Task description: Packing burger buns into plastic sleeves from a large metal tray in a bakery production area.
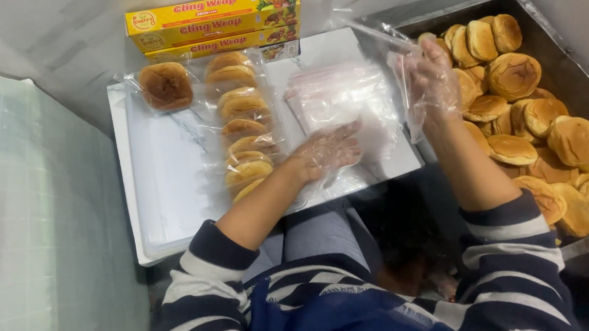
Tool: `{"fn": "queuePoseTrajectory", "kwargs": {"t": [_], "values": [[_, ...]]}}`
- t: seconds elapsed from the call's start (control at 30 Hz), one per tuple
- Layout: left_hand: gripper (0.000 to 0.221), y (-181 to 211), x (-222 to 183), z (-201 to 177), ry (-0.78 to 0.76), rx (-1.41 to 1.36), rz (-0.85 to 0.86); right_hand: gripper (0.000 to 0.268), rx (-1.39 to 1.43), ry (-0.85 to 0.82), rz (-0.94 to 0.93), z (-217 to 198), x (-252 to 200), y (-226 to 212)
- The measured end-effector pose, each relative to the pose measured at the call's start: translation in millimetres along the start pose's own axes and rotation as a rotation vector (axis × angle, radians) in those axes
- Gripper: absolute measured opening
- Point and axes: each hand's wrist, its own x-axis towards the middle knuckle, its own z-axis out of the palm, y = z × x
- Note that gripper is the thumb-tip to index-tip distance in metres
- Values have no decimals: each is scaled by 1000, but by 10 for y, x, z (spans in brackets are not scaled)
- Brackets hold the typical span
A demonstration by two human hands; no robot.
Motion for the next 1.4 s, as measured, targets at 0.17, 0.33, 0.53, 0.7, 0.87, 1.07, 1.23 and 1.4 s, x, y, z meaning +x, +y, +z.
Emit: {"fn": "queuePoseTrajectory", "kwargs": {"t": [0.17, 0.33, 0.53, 0.7, 0.87, 1.07, 1.23, 1.4], "values": [[46, -137, 509, -187, -7, -421, 315, 50, -621, 215, -187, -299, -16, 202], [23, 137, 332, -297, 99, -127, 431, 46, -733, 74, -75, -548, -13, 10], [17, 179, 196, -341, 61, 238, 453, 36, -870, -16, -50, -761, 65, -8], [20, 116, 281, -381, 68, 302, 444, 18, -1072, 77, -183, -1157, 256, 17], [24, 82, 231, -392, 75, 268, 499, 17, -1106, 74, -97, -1056, 199, -6], [26, 29, 311, -459, 75, 230, 503, 12, -932, 164, 64, -374, -79, 154], [28, 15, 314, -462, 61, 192, 502, 18, -937, 91, 107, -549, -14, 150], [28, 26, 281, -439, 66, 171, 494, 16, -1029, 39, 128, -839, 102, 174]]}}
